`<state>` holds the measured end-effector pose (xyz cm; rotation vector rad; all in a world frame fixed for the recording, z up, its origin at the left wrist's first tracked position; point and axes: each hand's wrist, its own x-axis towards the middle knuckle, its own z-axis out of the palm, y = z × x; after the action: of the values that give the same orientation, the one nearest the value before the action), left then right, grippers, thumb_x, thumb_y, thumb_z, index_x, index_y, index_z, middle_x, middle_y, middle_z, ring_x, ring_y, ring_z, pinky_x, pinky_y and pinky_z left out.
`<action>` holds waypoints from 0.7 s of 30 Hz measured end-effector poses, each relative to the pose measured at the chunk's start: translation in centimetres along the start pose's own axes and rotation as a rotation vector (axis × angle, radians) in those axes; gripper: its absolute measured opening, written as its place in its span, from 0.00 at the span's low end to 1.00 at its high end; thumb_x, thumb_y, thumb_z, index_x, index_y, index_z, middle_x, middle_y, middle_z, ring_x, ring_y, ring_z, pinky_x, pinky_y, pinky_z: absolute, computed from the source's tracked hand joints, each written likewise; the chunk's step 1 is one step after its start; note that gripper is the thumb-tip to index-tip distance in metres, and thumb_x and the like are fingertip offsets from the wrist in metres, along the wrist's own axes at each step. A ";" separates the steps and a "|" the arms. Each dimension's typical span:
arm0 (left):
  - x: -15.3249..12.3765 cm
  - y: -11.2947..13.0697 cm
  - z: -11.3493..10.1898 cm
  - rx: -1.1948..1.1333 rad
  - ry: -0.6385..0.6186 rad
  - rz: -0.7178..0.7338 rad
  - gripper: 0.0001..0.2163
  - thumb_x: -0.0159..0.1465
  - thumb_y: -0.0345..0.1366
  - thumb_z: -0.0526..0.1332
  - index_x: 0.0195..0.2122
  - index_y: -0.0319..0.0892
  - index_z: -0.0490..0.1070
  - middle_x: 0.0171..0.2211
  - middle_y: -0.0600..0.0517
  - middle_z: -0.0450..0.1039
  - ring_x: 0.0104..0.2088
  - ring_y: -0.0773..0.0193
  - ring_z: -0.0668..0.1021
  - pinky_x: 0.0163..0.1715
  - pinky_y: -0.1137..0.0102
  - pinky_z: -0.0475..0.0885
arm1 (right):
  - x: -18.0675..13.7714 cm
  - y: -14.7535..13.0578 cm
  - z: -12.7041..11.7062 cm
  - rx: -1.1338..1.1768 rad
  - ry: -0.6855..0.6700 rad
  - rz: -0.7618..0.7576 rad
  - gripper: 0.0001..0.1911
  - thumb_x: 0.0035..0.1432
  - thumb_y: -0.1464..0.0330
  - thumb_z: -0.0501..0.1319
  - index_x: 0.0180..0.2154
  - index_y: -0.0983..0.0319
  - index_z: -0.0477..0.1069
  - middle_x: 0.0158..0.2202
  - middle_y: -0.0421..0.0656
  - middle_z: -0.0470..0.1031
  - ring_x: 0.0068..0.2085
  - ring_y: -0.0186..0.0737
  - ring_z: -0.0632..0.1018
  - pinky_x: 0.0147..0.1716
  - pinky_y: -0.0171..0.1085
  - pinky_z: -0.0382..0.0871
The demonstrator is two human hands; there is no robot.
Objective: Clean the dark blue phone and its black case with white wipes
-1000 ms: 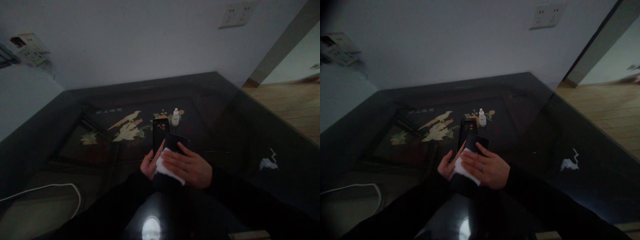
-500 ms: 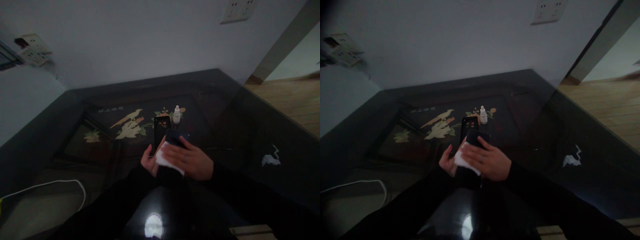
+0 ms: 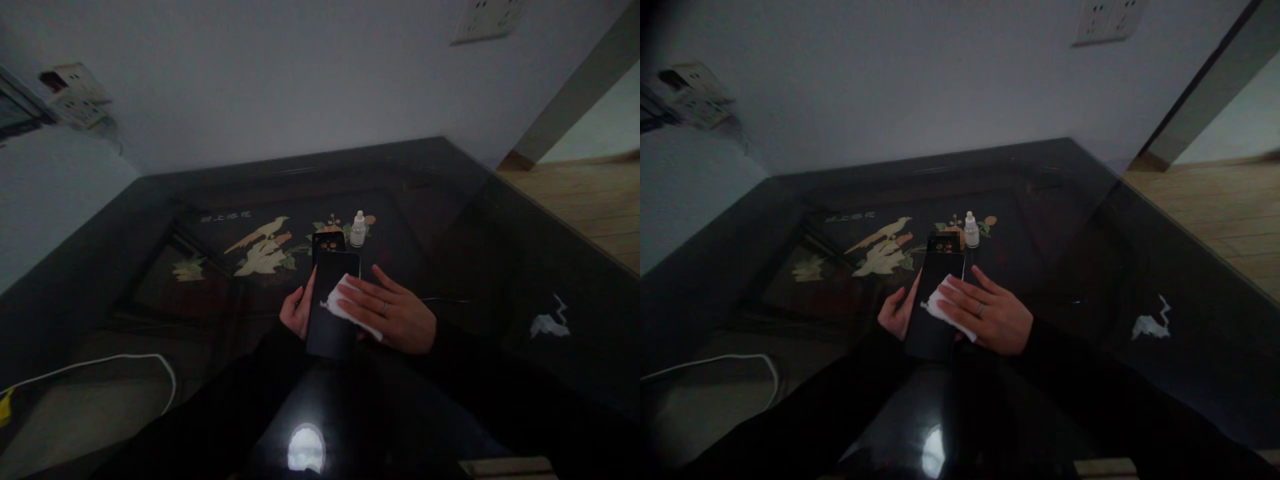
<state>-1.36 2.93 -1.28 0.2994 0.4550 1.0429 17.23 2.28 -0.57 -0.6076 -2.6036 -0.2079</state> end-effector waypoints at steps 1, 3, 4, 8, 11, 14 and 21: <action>0.1 0.0 -0.1 0.005 0.001 -0.002 0.28 0.60 0.42 0.44 0.63 0.49 0.43 0.54 0.47 0.64 0.45 0.55 0.73 0.46 0.56 0.64 | 0.0 -0.1 0.0 0.023 -0.012 -0.058 0.22 0.61 0.66 0.49 0.56 0.66 0.59 0.58 0.50 0.60 0.62 0.47 0.55 0.57 0.56 0.51; 0.1 0.1 -0.4 0.021 0.012 -0.031 0.29 0.60 0.43 0.47 0.63 0.49 0.43 0.52 0.46 0.66 0.42 0.53 0.75 0.44 0.55 0.65 | 0.0 -0.6 0.0 0.072 -0.048 -0.214 0.20 0.62 0.66 0.48 0.54 0.64 0.61 0.59 0.47 0.59 0.61 0.45 0.56 0.58 0.53 0.53; 0.2 0.2 -0.6 0.028 0.022 -0.045 0.29 0.60 0.43 0.48 0.63 0.49 0.43 0.51 0.46 0.68 0.42 0.52 0.75 0.44 0.55 0.65 | 0.0 -0.8 -0.1 0.085 -0.059 -0.261 0.20 0.62 0.67 0.47 0.54 0.64 0.61 0.60 0.46 0.59 0.61 0.44 0.57 0.58 0.52 0.53; 0.3 0.8 -1.0 0.046 0.074 0.003 0.25 0.62 0.37 0.48 0.62 0.44 0.48 0.43 0.47 0.73 0.43 0.56 0.76 0.46 0.60 0.67 | -0.7 0.7 -0.7 0.106 0.056 -0.104 0.21 0.63 0.69 0.46 0.57 0.66 0.57 0.58 0.50 0.61 0.61 0.46 0.56 0.58 0.56 0.50; 0.2 1.2 -0.9 0.150 0.011 -0.002 0.24 0.62 0.37 0.50 0.60 0.41 0.50 0.38 0.46 0.75 0.38 0.58 0.78 0.41 0.63 0.70 | -1.3 2.2 -1.2 0.194 0.252 0.197 0.23 0.61 0.73 0.47 0.58 0.64 0.55 0.57 0.50 0.62 0.60 0.44 0.59 0.57 0.55 0.52; 0.1 1.1 -0.9 0.222 -0.048 0.010 0.27 0.58 0.39 0.57 0.58 0.44 0.52 0.37 0.47 0.75 0.34 0.58 0.78 0.36 0.62 0.72 | -1.4 2.3 -1.2 0.345 0.372 0.473 0.22 0.62 0.73 0.45 0.57 0.61 0.57 0.57 0.47 0.63 0.58 0.41 0.63 0.57 0.48 0.56; -0.5 0.2 -0.1 0.193 -0.093 -0.017 0.40 0.55 0.38 0.60 0.63 0.51 0.32 0.50 0.43 0.67 0.46 0.47 0.73 0.43 0.48 0.66 | -1.0 2.0 -1.1 0.468 0.621 0.876 0.19 0.64 0.64 0.46 0.51 0.61 0.67 0.48 0.43 0.73 0.49 0.43 0.73 0.49 0.42 0.68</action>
<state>-1.75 2.57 -1.21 0.5128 0.4743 0.9661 19.39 3.37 0.06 -1.1906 -1.5324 0.4163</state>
